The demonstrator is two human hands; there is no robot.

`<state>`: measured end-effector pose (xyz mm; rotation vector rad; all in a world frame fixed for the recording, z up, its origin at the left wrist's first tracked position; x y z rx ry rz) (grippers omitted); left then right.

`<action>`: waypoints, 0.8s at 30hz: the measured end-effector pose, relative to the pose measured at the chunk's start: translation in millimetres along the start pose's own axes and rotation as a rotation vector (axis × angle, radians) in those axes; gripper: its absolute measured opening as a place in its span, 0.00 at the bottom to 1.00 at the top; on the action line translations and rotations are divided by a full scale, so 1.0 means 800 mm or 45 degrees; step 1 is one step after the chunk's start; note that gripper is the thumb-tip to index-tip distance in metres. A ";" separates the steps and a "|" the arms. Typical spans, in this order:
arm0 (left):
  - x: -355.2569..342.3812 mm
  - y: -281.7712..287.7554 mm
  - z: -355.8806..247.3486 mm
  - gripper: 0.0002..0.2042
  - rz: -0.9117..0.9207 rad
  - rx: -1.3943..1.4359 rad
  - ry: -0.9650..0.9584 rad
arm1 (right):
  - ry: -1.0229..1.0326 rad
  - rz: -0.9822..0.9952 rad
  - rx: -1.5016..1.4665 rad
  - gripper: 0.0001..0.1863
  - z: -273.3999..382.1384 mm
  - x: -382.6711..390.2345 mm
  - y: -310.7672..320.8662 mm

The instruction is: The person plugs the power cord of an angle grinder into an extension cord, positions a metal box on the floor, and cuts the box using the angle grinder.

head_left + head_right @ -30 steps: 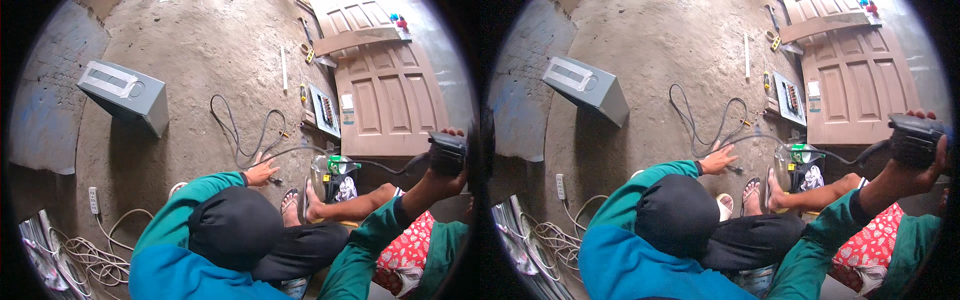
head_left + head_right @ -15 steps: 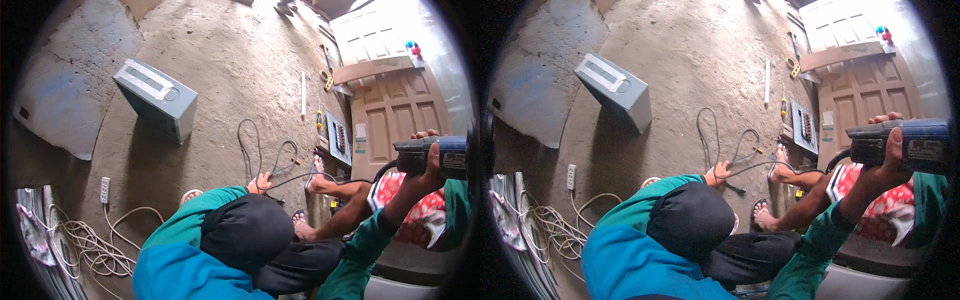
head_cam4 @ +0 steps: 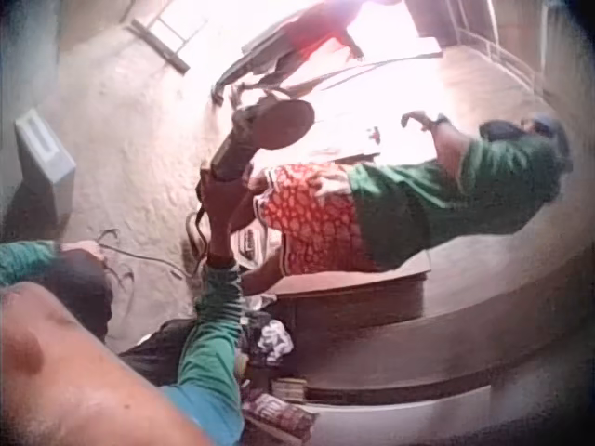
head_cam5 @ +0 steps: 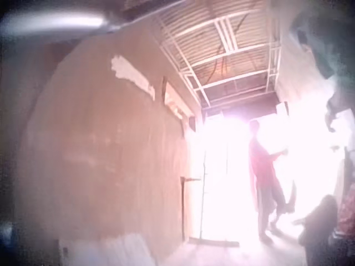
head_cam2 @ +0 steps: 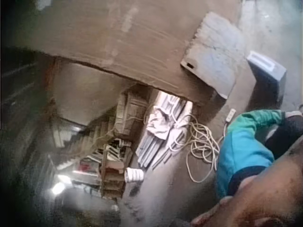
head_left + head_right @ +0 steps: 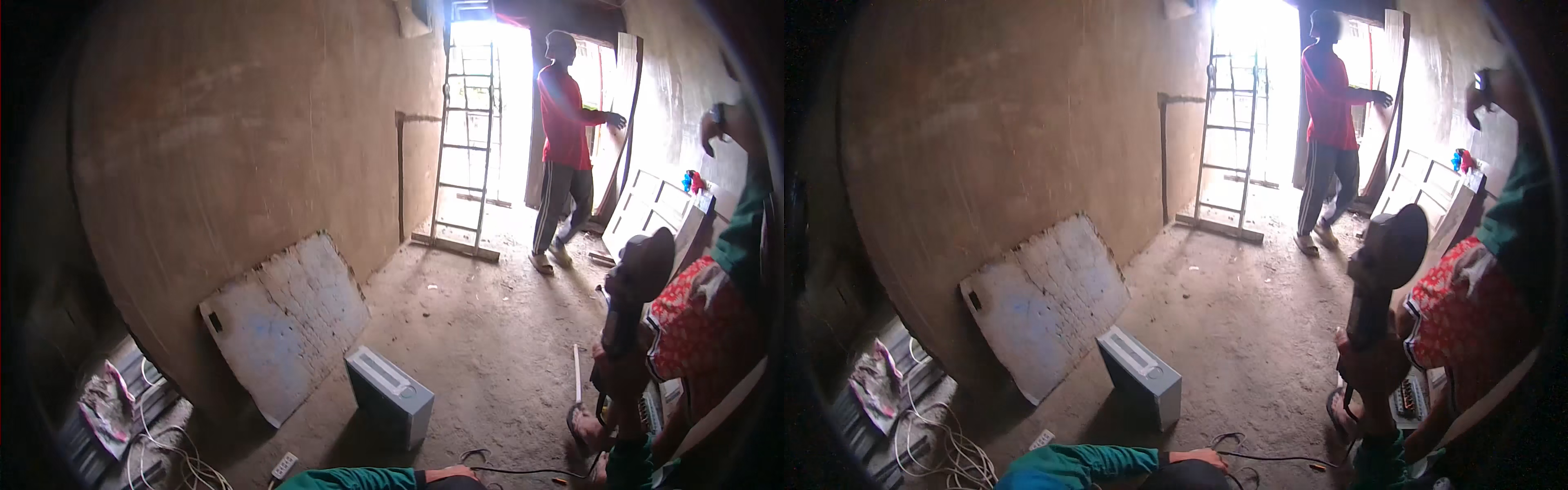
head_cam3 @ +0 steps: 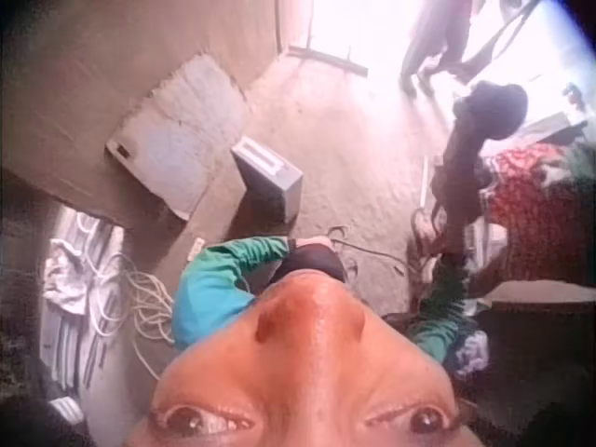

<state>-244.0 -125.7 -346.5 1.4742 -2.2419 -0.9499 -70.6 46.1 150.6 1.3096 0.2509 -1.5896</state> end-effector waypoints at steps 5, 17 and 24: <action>0.076 0.091 -0.048 0.11 0.001 -0.115 -0.060 | 0.069 0.035 -0.309 0.27 -0.007 -0.026 -0.016; 0.309 0.255 -0.345 0.17 -0.190 0.229 1.123 | -0.118 0.206 -0.910 0.27 -0.020 -0.016 -0.045; 0.449 0.212 -0.261 0.17 -0.386 0.591 1.638 | -0.100 0.153 -0.845 0.26 -0.026 -0.018 -0.031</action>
Point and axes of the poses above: each hand's wrist, its own x-axis away from the middle knuckle, its own y-axis out of the back of the hand, z = x × y, the point moved 6 cm from there along -x, towards the middle knuckle, and after that the axes turned 2 degrees about y, right-handed, at the moved point
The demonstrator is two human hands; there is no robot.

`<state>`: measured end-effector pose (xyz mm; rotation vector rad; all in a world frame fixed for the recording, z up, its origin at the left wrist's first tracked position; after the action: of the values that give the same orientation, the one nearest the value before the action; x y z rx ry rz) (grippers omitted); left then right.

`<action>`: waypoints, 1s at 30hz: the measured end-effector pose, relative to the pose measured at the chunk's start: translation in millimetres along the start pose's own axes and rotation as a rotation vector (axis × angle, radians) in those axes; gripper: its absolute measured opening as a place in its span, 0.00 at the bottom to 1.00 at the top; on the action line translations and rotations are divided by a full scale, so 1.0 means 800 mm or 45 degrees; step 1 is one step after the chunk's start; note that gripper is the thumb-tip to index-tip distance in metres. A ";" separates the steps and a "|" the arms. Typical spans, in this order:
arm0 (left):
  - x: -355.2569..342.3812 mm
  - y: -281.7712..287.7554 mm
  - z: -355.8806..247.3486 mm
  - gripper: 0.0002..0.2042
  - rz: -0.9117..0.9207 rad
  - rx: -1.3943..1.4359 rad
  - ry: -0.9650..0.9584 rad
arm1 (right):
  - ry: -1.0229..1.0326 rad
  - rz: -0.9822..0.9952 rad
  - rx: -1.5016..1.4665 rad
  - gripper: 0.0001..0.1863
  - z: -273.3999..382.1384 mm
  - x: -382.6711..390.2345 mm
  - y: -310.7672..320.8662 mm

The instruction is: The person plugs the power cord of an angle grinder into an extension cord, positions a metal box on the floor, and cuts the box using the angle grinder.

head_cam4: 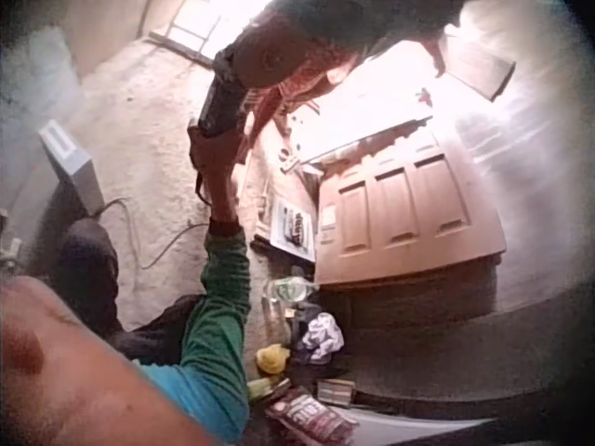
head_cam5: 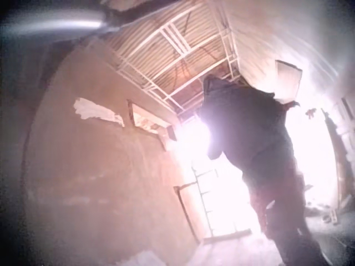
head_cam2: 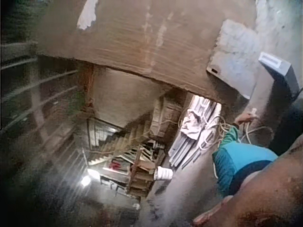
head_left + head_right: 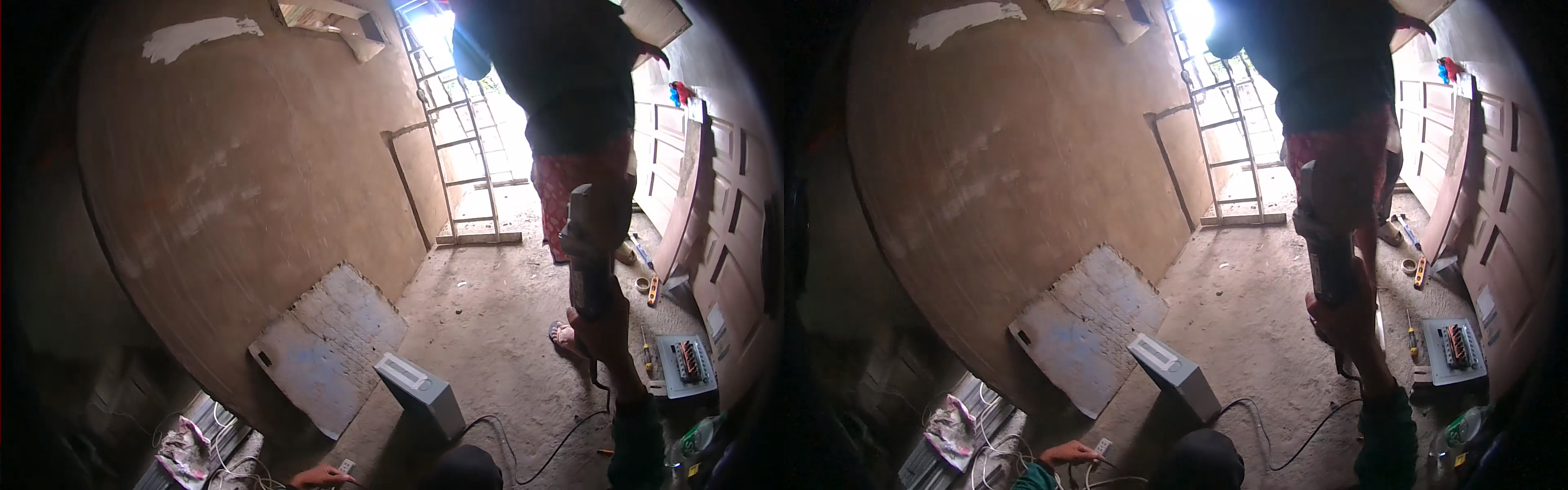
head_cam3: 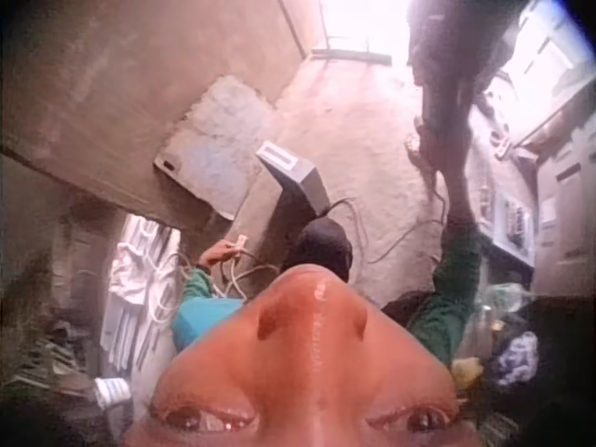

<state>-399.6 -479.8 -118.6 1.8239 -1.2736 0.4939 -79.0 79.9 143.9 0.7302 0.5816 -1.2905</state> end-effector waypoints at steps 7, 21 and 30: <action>-0.145 0.021 0.167 0.18 -0.560 -0.606 0.012 | -0.067 0.066 -0.035 0.28 0.035 -0.007 0.012; 0.087 -0.110 -0.390 0.10 -1.109 -0.251 -1.616 | 0.063 0.016 -0.131 0.27 0.102 -0.037 0.028; 0.058 -0.292 -0.506 0.05 0.255 -0.590 -1.434 | 0.053 0.080 -0.136 0.28 0.110 -0.014 0.065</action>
<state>-113.9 -147.5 51.1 1.5504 -2.0709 -0.8176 -31.5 25.7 217.4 0.6829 0.6518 -1.1792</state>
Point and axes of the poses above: each hand's wrist, its own x-axis away from the middle knuckle, its own y-axis out of the back of the hand, z = x × y, the point moved 6 cm from there along -x, towards the middle knuckle, and after that the axes turned 2 degrees about y, right-handed, at the moved point
